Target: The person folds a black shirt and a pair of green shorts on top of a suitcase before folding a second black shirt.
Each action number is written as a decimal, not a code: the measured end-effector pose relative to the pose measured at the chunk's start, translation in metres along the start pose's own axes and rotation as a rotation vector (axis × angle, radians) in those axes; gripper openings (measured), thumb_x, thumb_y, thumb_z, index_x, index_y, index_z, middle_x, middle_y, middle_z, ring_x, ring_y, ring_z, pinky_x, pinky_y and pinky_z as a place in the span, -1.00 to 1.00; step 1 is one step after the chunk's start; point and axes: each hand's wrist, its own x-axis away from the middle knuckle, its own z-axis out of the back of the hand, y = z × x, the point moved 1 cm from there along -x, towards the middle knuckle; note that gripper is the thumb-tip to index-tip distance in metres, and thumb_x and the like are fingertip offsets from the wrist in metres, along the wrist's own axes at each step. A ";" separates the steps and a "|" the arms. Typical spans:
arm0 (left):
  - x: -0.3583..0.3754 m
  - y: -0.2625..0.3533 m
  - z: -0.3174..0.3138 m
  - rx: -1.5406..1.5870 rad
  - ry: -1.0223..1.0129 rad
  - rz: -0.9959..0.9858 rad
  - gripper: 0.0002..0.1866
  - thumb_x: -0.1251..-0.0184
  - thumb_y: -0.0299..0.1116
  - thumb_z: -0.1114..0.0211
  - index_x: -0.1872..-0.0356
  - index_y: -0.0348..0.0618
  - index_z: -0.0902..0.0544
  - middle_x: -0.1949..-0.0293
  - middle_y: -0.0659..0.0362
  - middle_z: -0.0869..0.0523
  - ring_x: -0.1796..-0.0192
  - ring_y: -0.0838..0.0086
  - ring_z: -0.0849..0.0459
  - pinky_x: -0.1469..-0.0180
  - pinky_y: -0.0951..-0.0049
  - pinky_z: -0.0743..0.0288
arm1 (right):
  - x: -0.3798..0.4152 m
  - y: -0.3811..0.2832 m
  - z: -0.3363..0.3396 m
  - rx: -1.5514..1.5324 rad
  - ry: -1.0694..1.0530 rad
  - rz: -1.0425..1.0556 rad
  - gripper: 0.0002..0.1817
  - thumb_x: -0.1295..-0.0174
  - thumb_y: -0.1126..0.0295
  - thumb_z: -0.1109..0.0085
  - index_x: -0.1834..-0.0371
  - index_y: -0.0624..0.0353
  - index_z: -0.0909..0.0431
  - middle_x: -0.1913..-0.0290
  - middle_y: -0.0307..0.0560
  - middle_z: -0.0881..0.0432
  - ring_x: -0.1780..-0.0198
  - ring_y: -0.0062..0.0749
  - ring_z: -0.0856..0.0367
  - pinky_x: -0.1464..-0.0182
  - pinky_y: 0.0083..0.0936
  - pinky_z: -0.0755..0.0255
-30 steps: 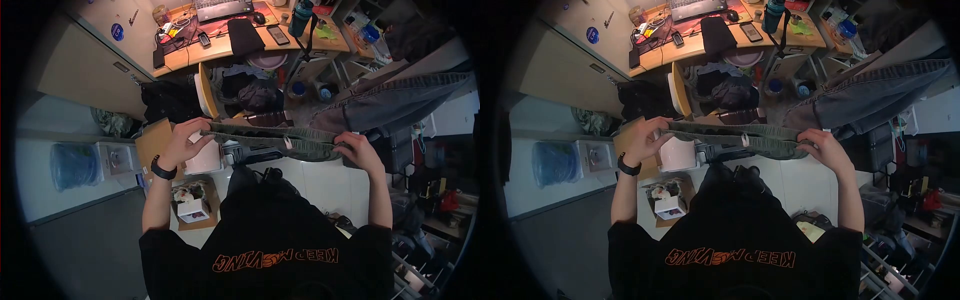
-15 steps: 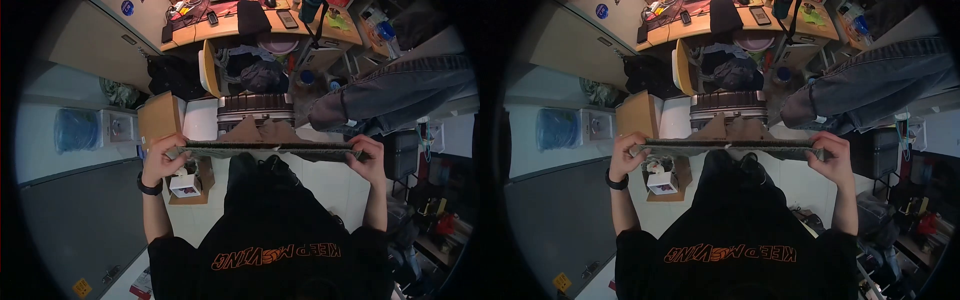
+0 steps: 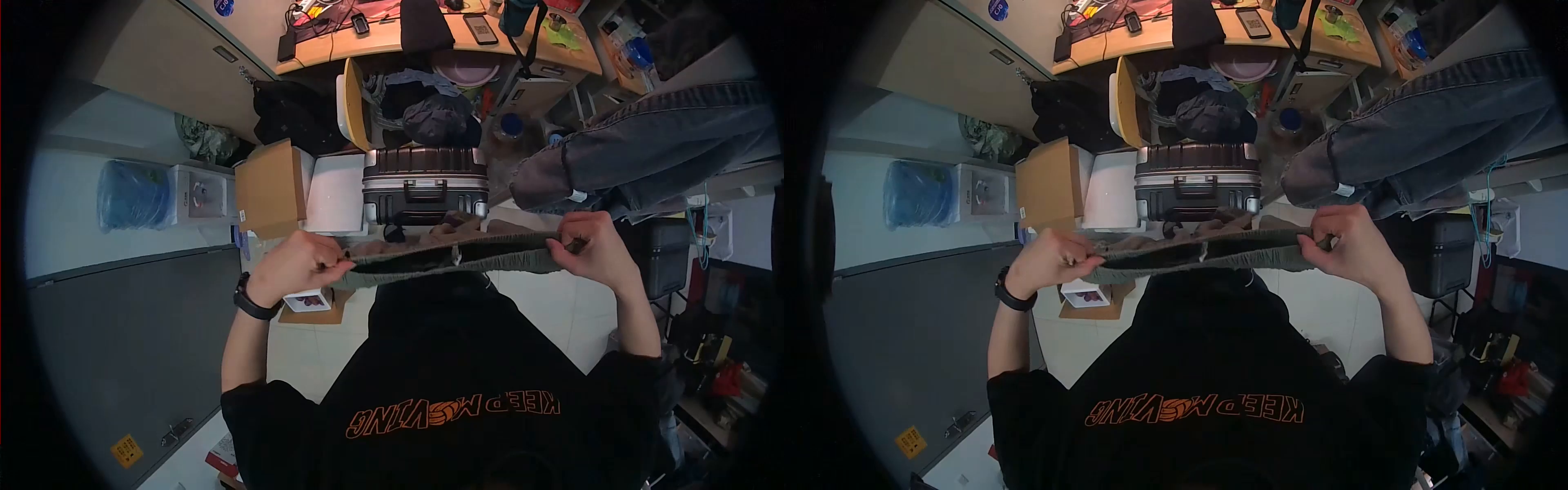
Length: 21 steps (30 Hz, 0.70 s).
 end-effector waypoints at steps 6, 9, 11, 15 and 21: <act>0.006 -0.014 -0.058 0.223 -0.207 0.089 -0.79 -0.18 -0.59 -0.39 0.52 -0.30 -0.48 0.50 0.03 -0.51 0.48 0.11 -0.54 0.41 0.24 -0.43 | 0.013 0.000 -0.018 -0.089 -0.170 -0.010 -0.78 -0.02 0.59 -0.39 0.56 0.30 -0.47 0.47 -0.08 -0.57 0.47 -0.30 -0.62 0.44 -0.47 -0.44; 0.009 -0.008 -0.068 0.058 -0.073 0.166 -0.81 -0.17 -0.65 -0.27 0.20 -0.20 -0.68 0.24 -0.02 -0.58 0.32 0.03 -0.66 0.25 0.16 -0.58 | 0.015 -0.002 -0.039 -0.021 -0.131 -0.120 -0.88 -0.01 0.63 -0.30 0.46 0.29 -0.51 0.38 -0.05 -0.54 0.35 -0.18 -0.64 0.33 -0.41 -0.50; 0.005 -0.004 -0.075 0.020 -0.076 0.281 -0.65 -0.17 -0.67 -0.23 0.02 -0.14 -0.67 0.14 -0.04 -0.57 0.25 -0.02 -0.68 0.16 0.11 -0.62 | 0.010 -0.003 -0.053 -0.013 -0.089 -0.149 -0.89 -0.02 0.65 -0.26 0.40 0.29 -0.54 0.34 -0.03 -0.52 0.30 -0.13 -0.63 0.30 -0.38 -0.51; -0.001 0.009 -0.074 -0.048 0.026 0.399 -0.47 -0.19 -0.66 -0.18 -0.22 -0.11 -0.66 0.04 -0.12 -0.56 0.15 -0.12 -0.71 0.04 0.02 -0.67 | 0.004 0.008 -0.071 0.000 -0.026 -0.169 -0.83 -0.05 0.68 -0.17 0.28 0.28 -0.58 0.17 0.05 -0.51 0.15 -0.04 -0.61 0.16 -0.29 -0.56; 0.011 0.006 -0.058 -0.247 0.112 0.262 -0.57 -0.19 -0.62 -0.19 -0.12 -0.16 -0.69 -0.12 0.02 -0.65 0.13 0.00 -0.75 0.05 0.09 -0.68 | 0.014 0.004 -0.081 0.130 -0.160 -0.073 -0.83 -0.10 0.64 -0.13 0.24 0.29 -0.63 0.02 0.14 -0.47 0.01 0.09 -0.59 -0.10 -0.09 -0.54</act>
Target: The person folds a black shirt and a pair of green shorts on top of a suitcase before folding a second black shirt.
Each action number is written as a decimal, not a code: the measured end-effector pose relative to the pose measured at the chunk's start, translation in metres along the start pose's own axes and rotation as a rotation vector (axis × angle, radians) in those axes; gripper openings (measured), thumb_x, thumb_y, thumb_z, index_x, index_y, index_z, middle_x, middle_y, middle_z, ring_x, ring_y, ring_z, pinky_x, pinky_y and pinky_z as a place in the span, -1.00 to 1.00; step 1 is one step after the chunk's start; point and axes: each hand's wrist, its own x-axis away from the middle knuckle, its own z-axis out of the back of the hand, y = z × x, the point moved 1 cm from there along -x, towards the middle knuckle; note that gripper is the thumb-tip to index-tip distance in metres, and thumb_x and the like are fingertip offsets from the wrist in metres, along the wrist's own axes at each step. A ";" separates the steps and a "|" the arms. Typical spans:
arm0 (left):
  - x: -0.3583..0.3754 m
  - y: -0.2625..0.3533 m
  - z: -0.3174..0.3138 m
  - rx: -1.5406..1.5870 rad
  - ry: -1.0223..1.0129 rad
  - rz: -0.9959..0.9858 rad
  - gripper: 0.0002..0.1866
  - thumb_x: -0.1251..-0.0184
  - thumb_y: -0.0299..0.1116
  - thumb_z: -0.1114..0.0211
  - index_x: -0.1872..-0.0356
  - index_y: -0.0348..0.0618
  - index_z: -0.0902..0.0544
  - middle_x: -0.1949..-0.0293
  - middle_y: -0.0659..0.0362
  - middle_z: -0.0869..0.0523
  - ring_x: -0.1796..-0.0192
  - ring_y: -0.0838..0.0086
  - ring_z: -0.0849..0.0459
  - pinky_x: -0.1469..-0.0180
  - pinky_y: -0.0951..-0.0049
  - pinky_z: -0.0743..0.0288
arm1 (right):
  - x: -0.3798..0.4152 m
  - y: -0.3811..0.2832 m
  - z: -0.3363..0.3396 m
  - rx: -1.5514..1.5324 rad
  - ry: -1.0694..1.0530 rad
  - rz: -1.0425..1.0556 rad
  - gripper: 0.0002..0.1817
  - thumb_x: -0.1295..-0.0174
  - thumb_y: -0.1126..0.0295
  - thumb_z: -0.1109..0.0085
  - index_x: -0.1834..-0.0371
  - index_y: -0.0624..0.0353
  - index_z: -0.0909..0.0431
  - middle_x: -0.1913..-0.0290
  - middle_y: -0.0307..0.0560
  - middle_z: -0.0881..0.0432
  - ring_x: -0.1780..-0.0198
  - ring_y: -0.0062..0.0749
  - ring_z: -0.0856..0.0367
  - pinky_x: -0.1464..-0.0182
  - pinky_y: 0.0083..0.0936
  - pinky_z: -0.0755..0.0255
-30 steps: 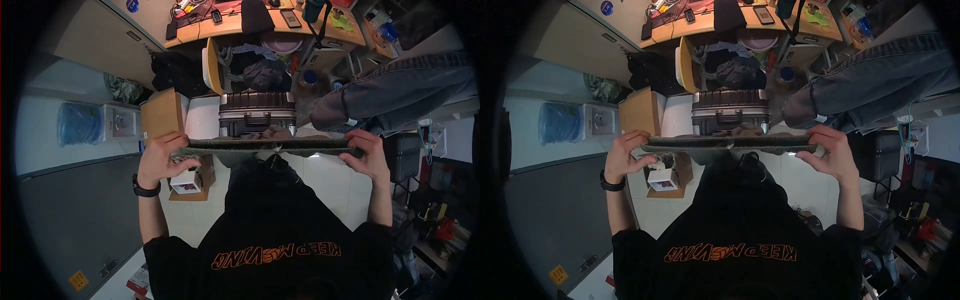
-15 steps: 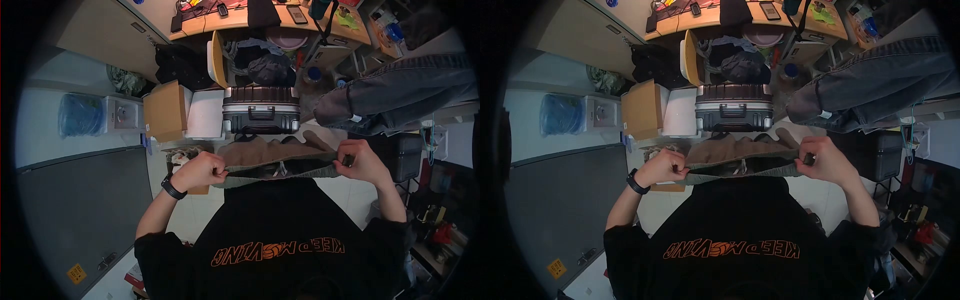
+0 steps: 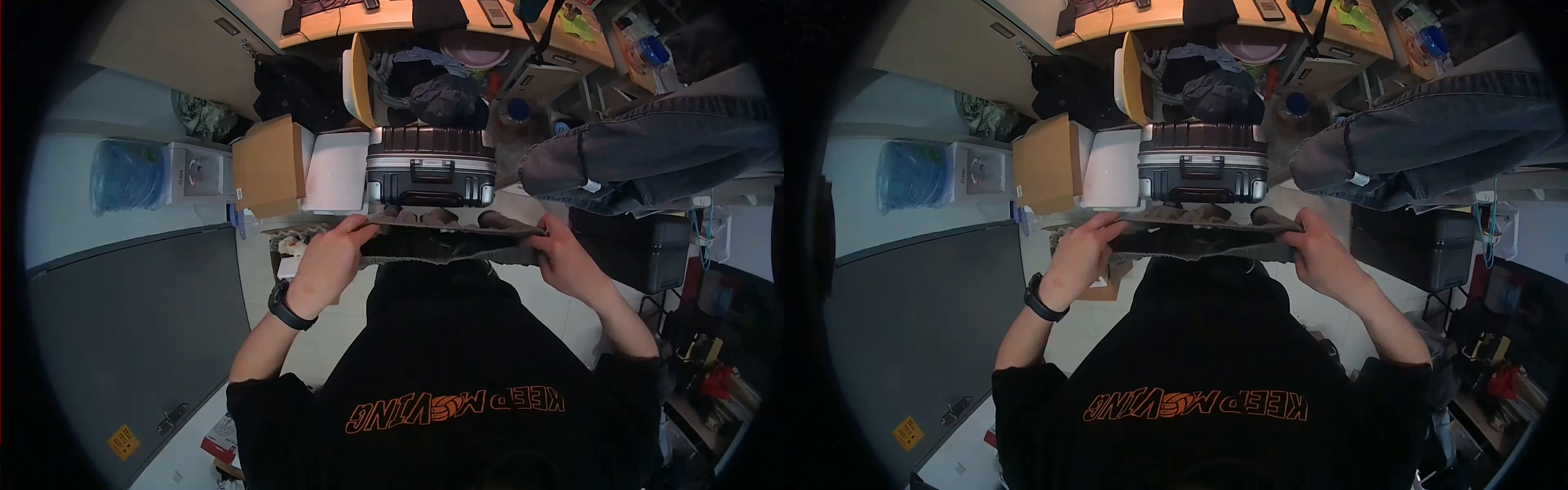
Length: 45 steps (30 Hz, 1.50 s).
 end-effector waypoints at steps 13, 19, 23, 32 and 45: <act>0.004 -0.051 0.039 0.578 -0.123 -0.310 -0.95 -0.24 -0.47 -0.34 0.38 -0.19 -0.73 0.29 0.13 -0.69 0.33 0.18 -0.70 0.30 0.30 -0.56 | -0.004 -0.002 0.067 -0.118 0.264 0.001 -0.67 -0.07 0.49 -0.56 0.54 0.28 -0.48 0.46 -0.09 -0.62 0.44 -0.39 -0.62 0.38 -0.51 -0.43; 0.006 -0.038 0.032 0.463 -0.050 -0.263 -0.78 -0.30 -0.40 -0.47 0.38 -0.22 -0.57 0.27 0.11 -0.66 0.29 0.26 -0.66 0.24 0.33 -0.56 | -0.001 0.008 0.060 -0.246 0.373 0.019 -0.61 -0.08 0.52 -0.57 0.50 0.20 -0.39 0.45 -0.23 -0.57 0.41 -0.62 -0.55 0.36 -0.62 -0.39; -0.011 -0.062 0.027 0.513 0.010 -0.171 -0.74 -0.31 -0.41 -0.45 0.35 -0.23 -0.48 0.28 0.14 -0.64 0.26 0.36 -0.62 0.19 0.37 -0.55 | -0.008 0.027 0.035 -0.610 0.331 -0.174 -0.63 -0.11 0.51 -0.58 0.32 0.18 -0.43 0.38 -0.30 -0.56 0.32 -0.71 -0.51 0.28 -0.64 -0.40; -0.298 -0.269 -0.118 0.492 0.293 0.043 -0.53 -0.21 -0.49 -0.50 -0.10 -0.24 -0.50 0.04 0.01 -0.61 0.16 0.30 -0.61 0.06 0.35 -0.54 | -0.292 0.224 -0.088 -0.117 0.649 -0.242 -0.42 -0.25 0.28 -0.44 -0.28 0.16 -0.43 -0.15 0.08 -0.57 -0.20 0.01 -0.55 -0.24 -0.23 -0.43; -0.263 -0.223 -0.340 -0.170 0.479 0.213 -0.31 -0.51 -0.01 -0.14 -0.62 0.10 -0.28 -0.66 0.05 -0.17 -0.67 0.03 -0.08 -0.63 -0.14 0.09 | -0.303 0.257 -0.278 0.452 0.467 -0.200 -0.30 -0.53 0.01 0.10 -0.70 -0.12 -0.11 -0.72 -0.14 -0.05 -0.72 -0.15 0.07 -0.67 0.10 0.33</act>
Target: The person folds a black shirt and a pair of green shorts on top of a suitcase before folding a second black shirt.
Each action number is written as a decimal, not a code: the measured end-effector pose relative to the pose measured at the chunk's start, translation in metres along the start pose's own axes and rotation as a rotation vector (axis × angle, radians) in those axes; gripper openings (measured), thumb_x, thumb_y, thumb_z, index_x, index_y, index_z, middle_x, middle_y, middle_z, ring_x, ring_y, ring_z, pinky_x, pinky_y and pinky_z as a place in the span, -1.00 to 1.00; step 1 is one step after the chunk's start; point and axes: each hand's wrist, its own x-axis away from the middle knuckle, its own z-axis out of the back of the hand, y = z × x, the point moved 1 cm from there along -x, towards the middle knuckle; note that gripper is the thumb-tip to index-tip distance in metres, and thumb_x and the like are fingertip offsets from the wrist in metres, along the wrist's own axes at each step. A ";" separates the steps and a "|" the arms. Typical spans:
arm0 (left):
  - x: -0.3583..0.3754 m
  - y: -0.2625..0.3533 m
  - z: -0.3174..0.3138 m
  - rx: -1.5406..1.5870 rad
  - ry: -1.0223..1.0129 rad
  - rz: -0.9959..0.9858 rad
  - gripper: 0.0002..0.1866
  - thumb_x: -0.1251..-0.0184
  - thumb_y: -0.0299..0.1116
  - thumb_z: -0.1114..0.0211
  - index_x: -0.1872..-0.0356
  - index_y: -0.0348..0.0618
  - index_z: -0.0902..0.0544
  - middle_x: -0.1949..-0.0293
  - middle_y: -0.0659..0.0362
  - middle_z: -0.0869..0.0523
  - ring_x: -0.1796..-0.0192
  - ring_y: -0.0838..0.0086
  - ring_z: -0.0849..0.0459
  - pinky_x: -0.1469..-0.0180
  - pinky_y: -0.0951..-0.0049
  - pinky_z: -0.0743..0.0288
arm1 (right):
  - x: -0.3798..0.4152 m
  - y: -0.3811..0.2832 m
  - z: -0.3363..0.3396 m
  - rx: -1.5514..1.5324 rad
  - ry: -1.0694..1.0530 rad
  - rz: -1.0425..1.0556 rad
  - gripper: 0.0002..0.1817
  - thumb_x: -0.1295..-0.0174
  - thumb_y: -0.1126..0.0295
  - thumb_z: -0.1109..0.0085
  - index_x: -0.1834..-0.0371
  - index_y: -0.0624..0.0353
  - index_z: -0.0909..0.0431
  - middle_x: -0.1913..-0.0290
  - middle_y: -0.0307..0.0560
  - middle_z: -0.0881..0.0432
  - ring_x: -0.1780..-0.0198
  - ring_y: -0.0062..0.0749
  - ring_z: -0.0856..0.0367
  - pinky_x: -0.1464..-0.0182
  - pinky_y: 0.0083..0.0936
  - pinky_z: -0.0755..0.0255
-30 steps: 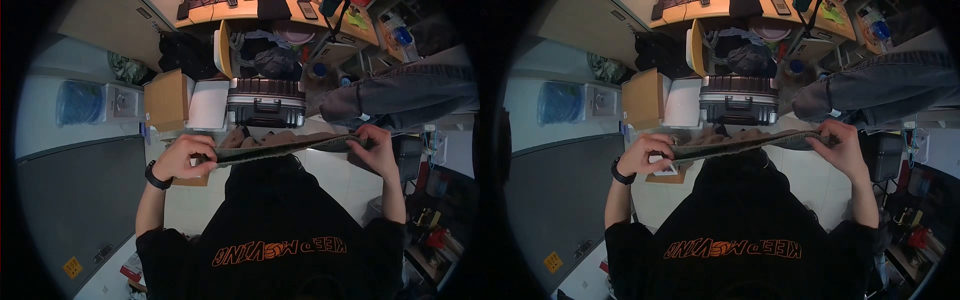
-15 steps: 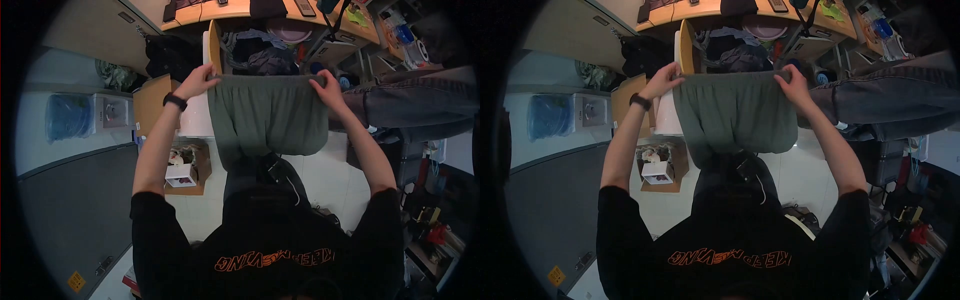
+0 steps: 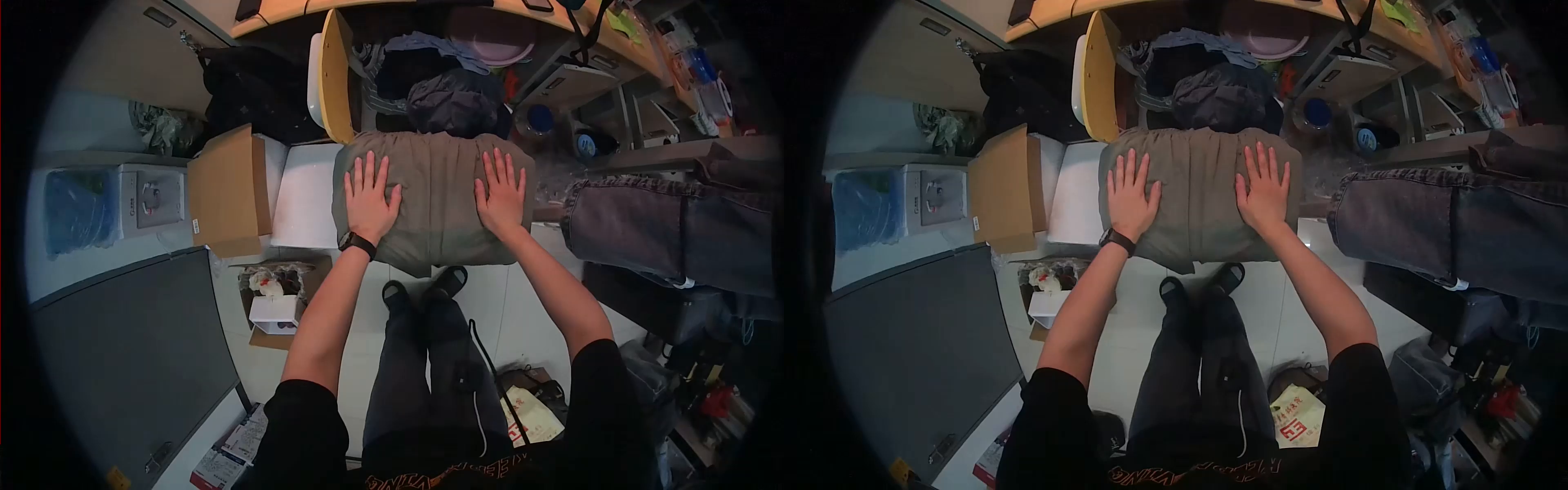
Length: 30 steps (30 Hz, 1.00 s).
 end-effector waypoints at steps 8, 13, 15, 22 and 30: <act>0.040 -0.019 0.001 0.048 0.006 0.078 -0.32 -0.52 0.02 -0.13 -0.61 0.18 -0.27 -0.67 0.07 -0.14 -0.64 -0.07 -0.11 -0.60 -0.17 -0.01 | 0.037 0.023 0.003 -0.117 0.089 -0.114 -0.37 -0.55 0.08 0.09 -0.67 -0.26 -0.16 -0.71 -0.14 -0.07 -0.69 -0.06 -0.03 -0.61 0.08 0.02; 0.041 -0.002 0.007 0.012 -0.001 0.089 -0.25 -0.48 0.06 -0.16 -0.63 0.16 -0.23 -0.67 -0.01 -0.07 -0.64 -0.22 -0.03 -0.57 -0.26 0.00 | 0.052 0.035 0.005 -0.335 0.108 -0.209 -0.37 -0.56 0.12 0.06 -0.68 -0.22 -0.14 -0.71 -0.01 -0.03 -0.62 0.13 -0.16 -0.56 -0.06 -0.15; 0.039 0.006 0.011 -0.020 -0.022 0.082 -0.20 -0.43 0.11 -0.20 -0.64 0.17 -0.21 -0.68 -0.02 -0.03 -0.64 -0.26 0.01 -0.57 -0.28 0.03 | 0.052 0.037 0.007 -0.336 0.101 -0.200 -0.37 -0.56 0.12 0.06 -0.68 -0.20 -0.14 -0.70 0.03 -0.04 -0.61 0.14 -0.16 -0.56 -0.06 -0.15; 0.038 0.013 0.017 -0.012 -0.075 0.054 -0.16 -0.38 0.12 -0.25 -0.64 0.21 -0.21 -0.68 -0.01 -0.04 -0.65 -0.24 0.02 -0.59 -0.28 0.10 | 0.056 0.045 0.007 -0.354 0.049 -0.196 -0.31 -0.56 0.09 0.04 -0.69 -0.01 -0.08 -0.68 0.16 -0.03 -0.60 0.17 -0.17 -0.57 -0.04 -0.08; -0.022 0.034 0.014 0.133 0.137 0.045 -0.43 -0.47 -0.17 -0.26 -0.46 -0.02 -0.46 -0.45 -0.13 -0.41 -0.53 -0.08 -0.30 -0.59 -0.04 -0.08 | -0.045 0.096 -0.011 -0.532 0.038 -0.508 -0.06 -0.36 -0.21 -0.24 -0.58 0.26 -0.23 -0.40 0.28 -0.49 -0.47 0.10 -0.41 -0.51 -0.11 -0.18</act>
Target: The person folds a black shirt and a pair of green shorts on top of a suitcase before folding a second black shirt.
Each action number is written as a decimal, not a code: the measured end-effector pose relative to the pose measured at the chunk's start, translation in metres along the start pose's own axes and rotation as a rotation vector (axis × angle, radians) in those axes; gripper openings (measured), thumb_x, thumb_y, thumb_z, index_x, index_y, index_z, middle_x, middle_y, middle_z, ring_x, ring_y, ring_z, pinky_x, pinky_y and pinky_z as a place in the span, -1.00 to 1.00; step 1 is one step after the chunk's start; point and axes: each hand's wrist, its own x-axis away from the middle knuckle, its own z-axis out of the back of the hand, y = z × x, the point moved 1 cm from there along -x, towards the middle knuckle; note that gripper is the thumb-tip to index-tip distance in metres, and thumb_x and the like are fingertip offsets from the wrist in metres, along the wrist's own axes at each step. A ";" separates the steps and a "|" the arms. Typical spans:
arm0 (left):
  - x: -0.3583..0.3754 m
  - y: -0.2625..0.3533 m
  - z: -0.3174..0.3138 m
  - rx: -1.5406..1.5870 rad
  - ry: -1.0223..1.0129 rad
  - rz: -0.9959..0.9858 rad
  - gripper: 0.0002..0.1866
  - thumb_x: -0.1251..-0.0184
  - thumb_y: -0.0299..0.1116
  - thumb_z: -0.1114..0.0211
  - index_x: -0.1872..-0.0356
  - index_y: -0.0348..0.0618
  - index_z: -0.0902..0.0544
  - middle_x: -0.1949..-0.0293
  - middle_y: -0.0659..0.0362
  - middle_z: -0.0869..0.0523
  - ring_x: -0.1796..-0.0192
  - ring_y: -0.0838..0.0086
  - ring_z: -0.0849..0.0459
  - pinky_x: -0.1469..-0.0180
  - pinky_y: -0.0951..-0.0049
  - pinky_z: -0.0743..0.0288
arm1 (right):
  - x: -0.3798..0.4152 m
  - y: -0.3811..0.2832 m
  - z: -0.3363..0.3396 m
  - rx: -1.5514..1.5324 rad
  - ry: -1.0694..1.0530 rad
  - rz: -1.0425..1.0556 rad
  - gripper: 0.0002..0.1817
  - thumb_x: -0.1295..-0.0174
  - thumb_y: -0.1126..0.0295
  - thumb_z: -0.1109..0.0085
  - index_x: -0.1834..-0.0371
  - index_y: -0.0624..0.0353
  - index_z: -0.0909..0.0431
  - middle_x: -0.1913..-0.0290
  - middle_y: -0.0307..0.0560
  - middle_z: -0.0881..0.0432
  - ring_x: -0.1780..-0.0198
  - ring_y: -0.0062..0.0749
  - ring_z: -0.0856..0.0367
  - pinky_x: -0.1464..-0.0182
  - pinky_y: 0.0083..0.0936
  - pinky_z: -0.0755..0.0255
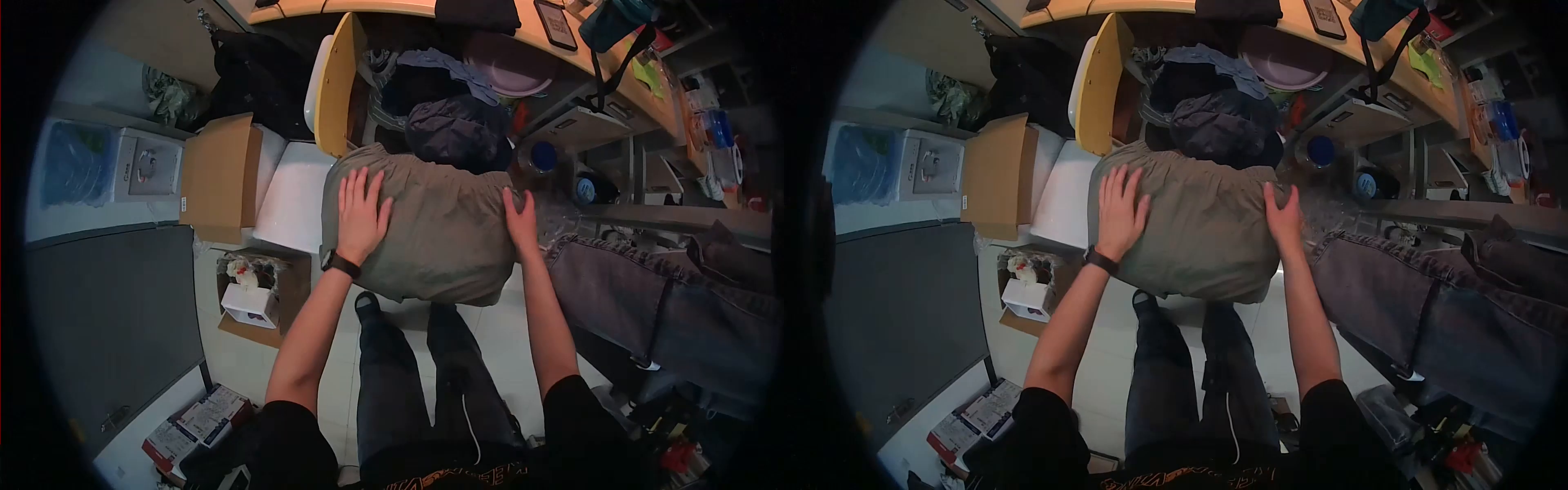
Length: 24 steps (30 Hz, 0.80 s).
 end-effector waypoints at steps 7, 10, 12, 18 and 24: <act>-0.115 -0.066 -0.067 -0.234 -0.568 0.412 -0.34 -0.44 0.10 -0.25 -0.35 -0.20 -0.54 -0.16 -0.13 -0.71 -0.22 0.01 -0.69 -0.22 0.07 -0.55 | -0.061 0.030 -0.021 -0.299 -0.499 -0.426 -0.13 -0.17 -0.19 -0.50 -0.30 0.38 -0.58 -0.10 0.01 -0.75 -0.10 -0.38 -0.68 -0.21 -0.45 -0.48; -0.133 -0.065 -0.061 -0.176 -0.849 0.496 -0.29 -0.38 0.18 -0.28 -0.26 -0.28 -0.57 -0.13 -0.17 -0.73 -0.24 0.02 -0.68 -0.21 0.07 -0.57 | -0.062 0.030 -0.013 -0.426 -0.571 -0.344 -0.34 -0.24 0.01 -0.52 -0.22 0.30 -0.63 0.00 -0.04 -0.78 0.04 -0.46 -0.71 -0.09 -0.46 -0.54; -0.131 -0.083 -0.071 -0.071 -0.788 0.461 -0.37 -0.34 0.11 -0.37 -0.15 -0.28 -0.61 -0.10 -0.16 -0.74 -0.21 -0.02 -0.69 -0.21 0.11 -0.56 | -0.065 0.026 -0.010 -0.598 -0.537 -0.141 -0.55 -0.39 0.21 -0.41 -0.20 0.23 -0.57 0.03 -0.15 -0.77 0.05 -0.56 -0.70 -0.08 -0.55 -0.53; -0.126 -0.066 -0.002 0.297 -0.484 0.267 -0.58 -0.40 -0.20 -0.45 -0.04 -0.17 -0.43 0.22 -0.01 -0.68 0.04 0.14 -0.70 -0.06 0.23 -0.56 | -0.036 -0.051 0.073 -0.721 -0.439 0.091 -0.70 -0.49 0.34 -0.28 -0.11 0.18 -0.42 0.09 -0.17 -0.73 0.11 -0.57 -0.68 0.04 -0.58 -0.53; -0.108 -0.018 0.193 0.860 -0.470 0.227 -0.50 -0.49 -0.40 -0.37 -0.37 -0.15 -0.44 0.11 0.26 -0.70 0.07 0.69 -0.66 0.01 0.54 -0.58 | 0.018 -0.120 0.178 -0.764 -0.363 0.171 -0.74 -0.46 0.46 -0.27 -0.10 0.19 -0.44 0.06 -0.23 -0.70 0.04 -0.65 -0.64 -0.02 -0.66 -0.51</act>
